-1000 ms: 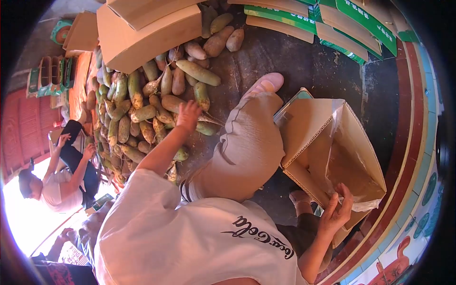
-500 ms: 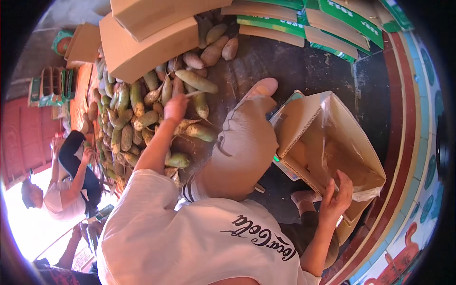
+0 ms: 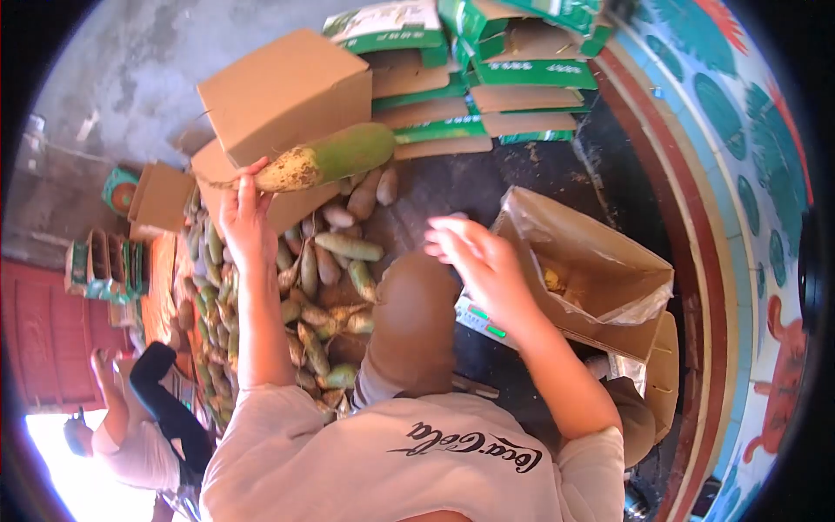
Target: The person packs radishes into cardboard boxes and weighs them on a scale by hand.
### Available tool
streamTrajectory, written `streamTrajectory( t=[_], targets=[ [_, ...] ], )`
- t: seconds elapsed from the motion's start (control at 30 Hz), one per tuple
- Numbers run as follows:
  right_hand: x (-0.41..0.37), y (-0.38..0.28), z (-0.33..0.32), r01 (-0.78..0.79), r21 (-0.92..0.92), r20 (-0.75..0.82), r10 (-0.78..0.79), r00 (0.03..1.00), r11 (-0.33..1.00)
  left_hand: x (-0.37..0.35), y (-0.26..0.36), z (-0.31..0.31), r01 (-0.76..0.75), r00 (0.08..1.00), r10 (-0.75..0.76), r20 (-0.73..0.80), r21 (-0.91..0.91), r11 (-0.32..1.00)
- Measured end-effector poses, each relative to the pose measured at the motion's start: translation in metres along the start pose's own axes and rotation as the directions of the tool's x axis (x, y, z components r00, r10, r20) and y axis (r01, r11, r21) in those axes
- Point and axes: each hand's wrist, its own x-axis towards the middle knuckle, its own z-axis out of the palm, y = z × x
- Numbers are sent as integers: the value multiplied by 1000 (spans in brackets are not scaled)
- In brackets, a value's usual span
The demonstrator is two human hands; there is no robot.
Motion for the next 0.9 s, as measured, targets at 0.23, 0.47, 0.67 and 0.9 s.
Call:
streamTrajectory(
  t=[0.23,0.47,0.67,0.9],
  targets=[
    [41,-56,20,-24,720,-53,89,995,694,-69,65,71,-562,755,528,388,-31,827],
    [92,-75,32,192,658,-55,-208,977,728,-77,72,32,-902,397,382,835,278,329],
    [105,-64,95,545,165,-5,-552,834,822,-43,63,-29,-469,848,193,494,527,709],
    [102,-19,118,630,-628,257,-643,722,457,-20,82,-19,-209,945,154,288,174,962]
  ],
)
